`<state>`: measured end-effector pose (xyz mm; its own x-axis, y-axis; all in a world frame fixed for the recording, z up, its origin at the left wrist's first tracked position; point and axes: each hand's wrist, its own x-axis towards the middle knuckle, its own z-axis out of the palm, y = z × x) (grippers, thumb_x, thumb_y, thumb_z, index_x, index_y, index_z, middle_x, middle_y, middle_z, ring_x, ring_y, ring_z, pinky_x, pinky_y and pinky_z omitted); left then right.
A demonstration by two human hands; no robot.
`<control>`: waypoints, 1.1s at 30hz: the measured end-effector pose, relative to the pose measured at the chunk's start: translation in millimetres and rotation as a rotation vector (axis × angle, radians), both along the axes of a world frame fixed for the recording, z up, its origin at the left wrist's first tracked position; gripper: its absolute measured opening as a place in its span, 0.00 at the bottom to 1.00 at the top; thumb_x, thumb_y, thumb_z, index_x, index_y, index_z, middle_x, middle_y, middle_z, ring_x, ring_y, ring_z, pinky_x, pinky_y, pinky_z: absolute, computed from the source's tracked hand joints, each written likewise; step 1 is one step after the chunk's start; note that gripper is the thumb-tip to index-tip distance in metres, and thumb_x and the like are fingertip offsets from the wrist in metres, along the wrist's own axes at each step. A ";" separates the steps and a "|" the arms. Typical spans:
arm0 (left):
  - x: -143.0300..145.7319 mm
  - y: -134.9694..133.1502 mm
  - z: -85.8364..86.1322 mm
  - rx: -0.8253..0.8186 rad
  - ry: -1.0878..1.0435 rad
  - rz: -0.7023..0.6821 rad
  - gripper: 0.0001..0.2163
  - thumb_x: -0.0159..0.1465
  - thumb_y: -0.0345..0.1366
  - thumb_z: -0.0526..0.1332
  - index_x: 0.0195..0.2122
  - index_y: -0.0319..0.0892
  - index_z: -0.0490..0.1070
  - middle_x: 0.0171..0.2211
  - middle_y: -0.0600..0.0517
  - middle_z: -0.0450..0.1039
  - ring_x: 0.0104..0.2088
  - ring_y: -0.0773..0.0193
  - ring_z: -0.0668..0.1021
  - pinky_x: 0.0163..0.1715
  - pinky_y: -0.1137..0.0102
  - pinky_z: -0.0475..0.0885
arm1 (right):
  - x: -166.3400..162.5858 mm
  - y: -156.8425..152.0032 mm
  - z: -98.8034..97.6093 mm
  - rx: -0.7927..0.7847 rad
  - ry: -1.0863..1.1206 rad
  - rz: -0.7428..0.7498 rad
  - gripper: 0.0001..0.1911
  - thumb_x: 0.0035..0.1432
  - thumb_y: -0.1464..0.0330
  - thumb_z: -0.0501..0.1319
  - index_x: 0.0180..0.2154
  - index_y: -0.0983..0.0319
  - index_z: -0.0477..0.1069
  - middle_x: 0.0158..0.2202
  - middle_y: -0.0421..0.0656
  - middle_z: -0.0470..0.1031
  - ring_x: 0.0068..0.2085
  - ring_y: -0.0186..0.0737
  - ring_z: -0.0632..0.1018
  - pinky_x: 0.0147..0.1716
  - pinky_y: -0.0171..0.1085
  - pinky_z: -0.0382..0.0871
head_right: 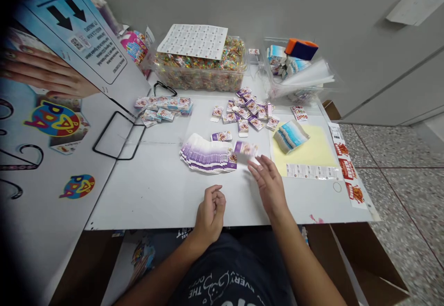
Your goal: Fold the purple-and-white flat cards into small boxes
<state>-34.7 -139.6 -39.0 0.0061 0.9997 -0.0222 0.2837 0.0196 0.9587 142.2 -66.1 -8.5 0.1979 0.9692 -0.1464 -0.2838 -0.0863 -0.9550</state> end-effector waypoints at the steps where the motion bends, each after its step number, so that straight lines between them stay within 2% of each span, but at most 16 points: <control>1: 0.5 -0.6 -2.8 0.013 0.022 -0.011 0.14 0.72 0.40 0.52 0.56 0.41 0.59 0.33 0.53 0.72 0.26 0.66 0.71 0.32 0.69 0.65 | 4.4 7.9 -2.0 0.004 -0.048 0.012 0.19 0.58 0.59 0.68 0.50 0.57 0.73 0.54 0.48 0.75 0.53 0.49 0.80 0.56 0.52 0.72; 3: 1.2 -1.6 -6.4 0.028 0.064 -0.040 0.14 0.72 0.39 0.52 0.56 0.41 0.59 0.34 0.53 0.72 0.26 0.66 0.71 0.32 0.69 0.65 | 11.1 19.9 -5.9 0.020 -0.252 0.086 0.19 0.59 0.58 0.67 0.50 0.58 0.73 0.53 0.49 0.76 0.55 0.52 0.77 0.58 0.54 0.69; 5: 1.5 -2.1 -8.6 0.046 0.093 -0.061 0.14 0.71 0.39 0.52 0.56 0.42 0.59 0.34 0.53 0.73 0.25 0.66 0.71 0.31 0.69 0.66 | 13.3 28.8 -8.9 0.094 -0.528 0.230 0.20 0.59 0.59 0.67 0.52 0.58 0.73 0.53 0.50 0.76 0.56 0.53 0.76 0.58 0.56 0.68; 8: 1.5 -2.2 -11.2 0.086 0.120 -0.079 0.14 0.71 0.38 0.53 0.56 0.42 0.59 0.33 0.53 0.73 0.26 0.66 0.73 0.30 0.70 0.66 | 7.9 41.7 -12.4 0.300 -0.869 0.499 0.31 0.55 0.62 0.71 0.60 0.54 0.68 0.63 0.50 0.68 0.64 0.56 0.68 0.62 0.58 0.64; 10: 1.2 -2.3 -12.6 0.099 0.144 -0.088 0.15 0.70 0.38 0.53 0.56 0.42 0.60 0.33 0.53 0.73 0.27 0.65 0.74 0.29 0.71 0.65 | 1.5 51.0 -14.4 0.422 -0.992 0.612 0.36 0.54 0.66 0.72 0.63 0.53 0.65 0.67 0.48 0.63 0.66 0.56 0.64 0.63 0.59 0.62; 12: 0.9 -2.6 -13.6 0.103 0.163 -0.094 0.14 0.70 0.38 0.53 0.56 0.42 0.60 0.33 0.53 0.72 0.28 0.64 0.75 0.29 0.71 0.65 | -3.7 59.5 -16.4 0.501 -1.044 0.652 0.30 0.56 0.69 0.71 0.59 0.53 0.69 0.64 0.49 0.68 0.63 0.55 0.69 0.60 0.58 0.67; 14: 0.7 -3.0 -14.1 0.107 0.171 -0.099 0.14 0.71 0.38 0.53 0.56 0.42 0.60 0.32 0.53 0.72 0.28 0.64 0.75 0.29 0.70 0.65 | -5.4 65.4 -17.9 0.546 -1.059 0.647 0.21 0.58 0.70 0.69 0.53 0.55 0.75 0.58 0.49 0.76 0.57 0.53 0.76 0.55 0.55 0.72; 18: 1.1 -3.0 -12.6 0.092 0.140 -0.112 0.14 0.71 0.39 0.53 0.55 0.42 0.62 0.32 0.53 0.72 0.26 0.65 0.73 0.31 0.70 0.65 | -0.6 64.4 -20.7 0.601 -1.073 0.564 0.13 0.63 0.71 0.64 0.49 0.55 0.77 0.45 0.45 0.83 0.44 0.46 0.82 0.43 0.46 0.78; 20: 0.8 -1.4 -10.0 0.047 0.064 -0.102 0.14 0.72 0.41 0.52 0.54 0.41 0.64 0.30 0.54 0.71 0.26 0.66 0.72 0.31 0.70 0.65 | 0.9 53.8 -22.4 0.644 -1.093 0.445 0.13 0.66 0.72 0.59 0.49 0.55 0.77 0.40 0.45 0.83 0.40 0.45 0.82 0.40 0.47 0.77; 22: -1.1 2.1 -6.3 -0.032 -0.064 -0.083 0.15 0.72 0.44 0.51 0.52 0.40 0.66 0.28 0.54 0.70 0.25 0.66 0.72 0.30 0.70 0.66 | -1.0 34.5 -23.3 0.693 -1.111 0.288 0.14 0.67 0.74 0.56 0.49 0.58 0.76 0.41 0.49 0.83 0.40 0.49 0.81 0.41 0.52 0.74; 23: -3.0 4.3 -4.4 -0.082 -0.147 -0.081 0.16 0.72 0.46 0.50 0.50 0.39 0.68 0.28 0.53 0.71 0.25 0.66 0.72 0.29 0.70 0.66 | -3.4 21.7 -23.2 0.726 -1.118 0.217 0.14 0.67 0.74 0.56 0.50 0.59 0.75 0.43 0.51 0.83 0.41 0.51 0.81 0.42 0.55 0.73; 25: -8.4 8.9 -0.8 -0.184 -0.371 -0.097 0.21 0.71 0.52 0.52 0.46 0.38 0.72 0.31 0.49 0.74 0.27 0.64 0.75 0.30 0.70 0.68 | -10.0 -7.6 -21.5 0.831 -1.125 0.170 0.14 0.63 0.75 0.61 0.49 0.57 0.75 0.44 0.49 0.83 0.40 0.50 0.81 0.40 0.53 0.73; 27: -14.9 11.6 2.2 -0.281 -0.657 -0.116 0.26 0.67 0.59 0.54 0.43 0.37 0.74 0.36 0.44 0.77 0.32 0.61 0.78 0.34 0.68 0.71 | -16.7 -37.7 -18.8 1.081 -1.198 0.244 0.14 0.60 0.74 0.64 0.48 0.57 0.74 0.44 0.48 0.84 0.39 0.48 0.81 0.39 0.52 0.74; 28: -18.1 11.5 3.4 -0.331 -0.794 -0.118 0.28 0.65 0.61 0.55 0.42 0.37 0.74 0.37 0.43 0.77 0.35 0.59 0.79 0.37 0.67 0.73 | -19.1 -51.5 -17.5 1.143 -1.231 0.302 0.13 0.60 0.74 0.64 0.47 0.58 0.75 0.43 0.48 0.84 0.39 0.47 0.81 0.40 0.51 0.75; 30: -23.5 8.3 4.9 -0.439 -0.971 -0.121 0.27 0.61 0.59 0.62 0.43 0.37 0.74 0.37 0.43 0.79 0.36 0.57 0.80 0.40 0.65 0.73 | -20.8 -74.8 -15.7 1.175 -1.287 0.440 0.14 0.60 0.76 0.64 0.48 0.60 0.74 0.44 0.48 0.84 0.42 0.46 0.81 0.43 0.49 0.75; 33: -28.0 -1.4 3.7 -0.546 -0.990 -0.131 0.19 0.58 0.48 0.70 0.40 0.37 0.74 0.32 0.46 0.78 0.33 0.62 0.80 0.36 0.70 0.73 | -17.2 -98.6 -12.7 1.093 -1.278 0.598 0.18 0.59 0.75 0.64 0.51 0.64 0.73 0.48 0.50 0.83 0.47 0.48 0.79 0.48 0.51 0.73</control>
